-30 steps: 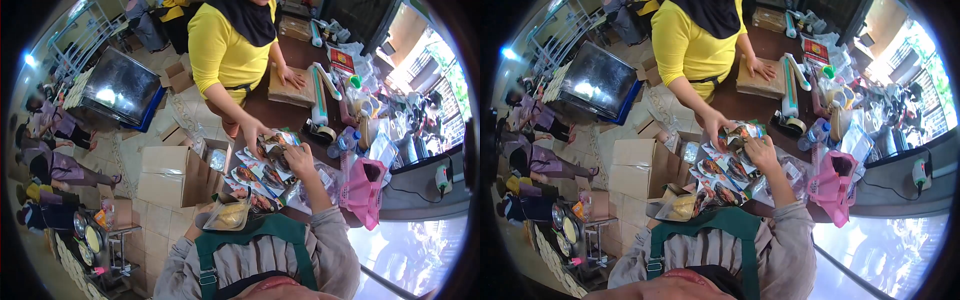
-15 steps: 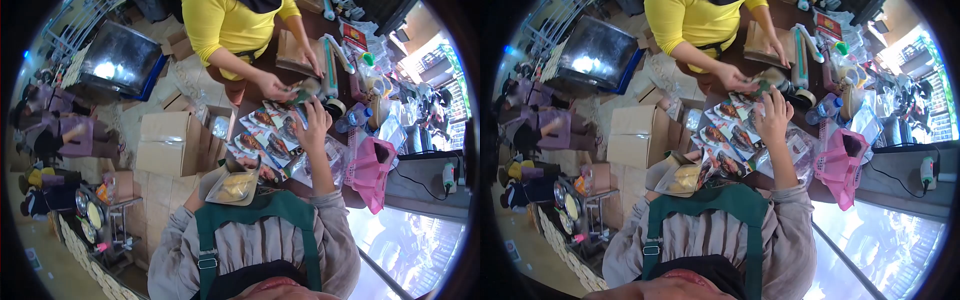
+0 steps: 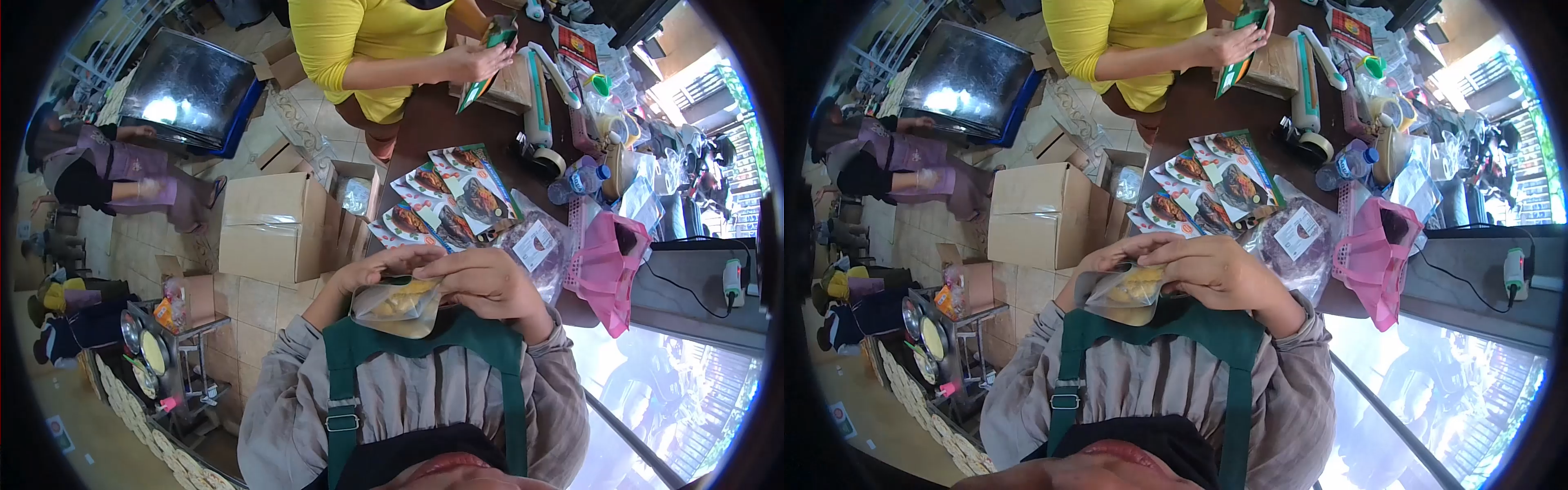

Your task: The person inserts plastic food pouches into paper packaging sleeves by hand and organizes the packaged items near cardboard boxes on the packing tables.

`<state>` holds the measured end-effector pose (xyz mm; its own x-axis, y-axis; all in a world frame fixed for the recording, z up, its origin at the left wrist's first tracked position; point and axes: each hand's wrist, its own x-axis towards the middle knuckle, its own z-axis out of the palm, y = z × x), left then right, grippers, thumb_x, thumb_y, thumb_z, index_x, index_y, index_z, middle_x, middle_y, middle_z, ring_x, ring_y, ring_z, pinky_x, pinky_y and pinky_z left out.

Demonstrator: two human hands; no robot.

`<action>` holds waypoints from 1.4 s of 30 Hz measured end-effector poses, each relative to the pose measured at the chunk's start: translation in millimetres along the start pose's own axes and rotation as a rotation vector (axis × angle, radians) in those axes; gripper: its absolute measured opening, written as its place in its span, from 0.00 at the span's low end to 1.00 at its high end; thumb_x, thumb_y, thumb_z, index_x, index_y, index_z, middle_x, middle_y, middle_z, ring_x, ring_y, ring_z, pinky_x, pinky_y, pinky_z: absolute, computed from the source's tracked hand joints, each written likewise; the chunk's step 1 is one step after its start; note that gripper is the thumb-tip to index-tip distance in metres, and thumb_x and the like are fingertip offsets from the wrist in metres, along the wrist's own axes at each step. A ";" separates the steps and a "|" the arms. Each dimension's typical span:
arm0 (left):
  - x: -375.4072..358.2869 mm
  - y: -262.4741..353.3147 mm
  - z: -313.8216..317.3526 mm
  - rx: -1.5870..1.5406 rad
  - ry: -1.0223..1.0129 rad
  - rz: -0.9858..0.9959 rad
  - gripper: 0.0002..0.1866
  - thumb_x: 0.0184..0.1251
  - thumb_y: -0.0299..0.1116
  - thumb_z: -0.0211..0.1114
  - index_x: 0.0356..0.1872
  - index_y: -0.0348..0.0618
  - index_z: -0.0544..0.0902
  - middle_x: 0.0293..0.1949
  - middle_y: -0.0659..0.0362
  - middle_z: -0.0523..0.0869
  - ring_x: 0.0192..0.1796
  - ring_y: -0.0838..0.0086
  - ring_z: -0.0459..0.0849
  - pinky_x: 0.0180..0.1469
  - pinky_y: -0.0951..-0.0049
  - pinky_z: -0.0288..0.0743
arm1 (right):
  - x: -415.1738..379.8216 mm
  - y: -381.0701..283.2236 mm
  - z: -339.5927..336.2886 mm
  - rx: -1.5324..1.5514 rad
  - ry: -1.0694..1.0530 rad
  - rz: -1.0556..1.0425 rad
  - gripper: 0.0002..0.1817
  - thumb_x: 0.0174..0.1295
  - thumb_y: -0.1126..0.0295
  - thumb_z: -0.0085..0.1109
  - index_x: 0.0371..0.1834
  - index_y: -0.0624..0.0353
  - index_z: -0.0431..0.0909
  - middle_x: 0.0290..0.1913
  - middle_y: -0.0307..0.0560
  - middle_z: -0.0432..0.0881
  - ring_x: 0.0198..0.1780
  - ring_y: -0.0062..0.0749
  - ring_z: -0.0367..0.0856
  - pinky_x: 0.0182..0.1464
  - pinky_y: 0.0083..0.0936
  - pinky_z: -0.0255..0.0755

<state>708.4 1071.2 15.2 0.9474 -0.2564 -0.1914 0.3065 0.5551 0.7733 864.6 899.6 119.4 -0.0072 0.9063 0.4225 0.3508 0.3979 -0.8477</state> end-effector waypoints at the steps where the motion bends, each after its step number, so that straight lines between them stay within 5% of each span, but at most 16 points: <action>1: 10.5 25.0 18.1 0.045 -0.116 0.050 0.66 0.30 0.77 0.60 0.66 0.32 0.55 0.63 0.45 0.63 0.65 0.63 0.63 0.67 0.65 0.53 | -1.0 -1.3 2.2 -0.035 0.045 0.011 0.10 0.42 0.83 0.60 0.31 0.67 0.76 0.44 0.56 0.80 0.42 0.48 0.81 0.43 0.30 0.75; 4: 9.5 12.3 -4.4 -0.029 -0.225 0.351 0.65 0.30 0.77 0.61 0.65 0.32 0.57 0.62 0.45 0.65 0.65 0.61 0.63 0.66 0.65 0.54 | -2.7 -2.2 7.1 -0.159 0.158 0.033 0.11 0.41 0.84 0.60 0.30 0.68 0.76 0.41 0.53 0.81 0.39 0.44 0.82 0.40 0.29 0.76; 5: 0.9 24.9 3.0 -0.017 -0.155 0.407 0.61 0.31 0.67 0.70 0.64 0.32 0.59 0.61 0.44 0.67 0.65 0.60 0.65 0.65 0.65 0.57 | -3.4 -1.7 7.9 -0.211 0.180 0.037 0.10 0.40 0.84 0.59 0.30 0.67 0.76 0.41 0.53 0.81 0.39 0.44 0.82 0.40 0.29 0.76; 9: -6.2 31.1 14.9 0.348 0.139 0.614 0.49 0.37 0.37 0.78 0.64 0.36 0.62 0.60 0.44 0.68 0.63 0.58 0.68 0.63 0.63 0.61 | -4.3 -2.3 10.0 -0.382 0.247 0.038 0.09 0.40 0.84 0.58 0.28 0.66 0.76 0.40 0.53 0.81 0.38 0.44 0.82 0.38 0.29 0.76; 13: -0.7 21.1 2.0 0.949 0.300 0.875 0.46 0.43 0.45 0.73 0.62 0.34 0.63 0.58 0.46 0.72 0.59 0.59 0.74 0.59 0.64 0.66 | -2.0 -6.7 7.8 -0.455 0.279 0.020 0.09 0.39 0.85 0.58 0.27 0.66 0.75 0.40 0.53 0.81 0.38 0.45 0.82 0.38 0.29 0.76; 16: 6.6 23.9 8.5 0.817 0.255 1.009 0.37 0.51 0.41 0.69 0.61 0.34 0.65 0.55 0.46 0.76 0.55 0.60 0.78 0.54 0.67 0.71 | -4.4 -8.7 8.4 -0.458 0.290 0.021 0.10 0.39 0.85 0.59 0.27 0.66 0.75 0.40 0.52 0.81 0.38 0.45 0.82 0.39 0.29 0.76; 23: 1.8 23.2 17.1 0.775 0.410 0.878 0.15 0.67 0.33 0.55 0.47 0.31 0.78 0.43 0.49 0.84 0.43 0.68 0.83 0.44 0.73 0.76 | -19.9 -4.6 4.1 -0.372 0.294 0.113 0.11 0.39 0.85 0.57 0.29 0.65 0.77 0.41 0.52 0.81 0.40 0.42 0.81 0.42 0.26 0.76; 27: 9.3 23.5 22.3 0.601 0.379 0.868 0.13 0.68 0.33 0.54 0.43 0.31 0.79 0.40 0.50 0.84 0.39 0.71 0.84 0.42 0.75 0.77 | -25.6 -2.4 5.3 -0.331 0.339 0.254 0.10 0.41 0.82 0.58 0.30 0.64 0.77 0.40 0.51 0.80 0.40 0.43 0.80 0.42 0.29 0.74; 32: 13.2 38.3 28.6 0.842 0.385 0.708 0.10 0.66 0.31 0.56 0.37 0.33 0.81 0.37 0.52 0.85 0.39 0.72 0.84 0.44 0.76 0.76 | -13.7 -20.9 0.2 -0.767 0.263 0.317 0.26 0.39 0.70 0.67 0.45 0.61 0.70 0.41 0.50 0.78 0.42 0.46 0.75 0.44 0.33 0.66; 36: 25.0 46.4 33.5 1.066 0.304 0.771 0.09 0.64 0.32 0.59 0.34 0.36 0.81 0.34 0.54 0.85 0.36 0.68 0.84 0.40 0.74 0.76 | 6.3 -40.5 6.9 -0.862 0.149 0.342 0.36 0.36 0.66 0.69 0.52 0.61 0.65 0.42 0.50 0.77 0.46 0.48 0.73 0.48 0.35 0.62; 42: 29.0 66.9 46.3 1.088 0.226 0.924 0.07 0.60 0.33 0.62 0.32 0.40 0.78 0.31 0.56 0.80 0.36 0.65 0.80 0.39 0.70 0.72 | -1.2 -19.5 17.4 -0.842 0.242 0.388 0.19 0.38 0.80 0.55 0.38 0.61 0.72 0.29 0.54 0.76 0.30 0.51 0.76 0.32 0.36 0.70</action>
<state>752.2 1064.3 89.3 0.7900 0.0393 0.6118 -0.5353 -0.4423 0.7196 841.4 893.2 129.8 0.4122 0.8618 0.2955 0.8467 -0.2427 -0.4735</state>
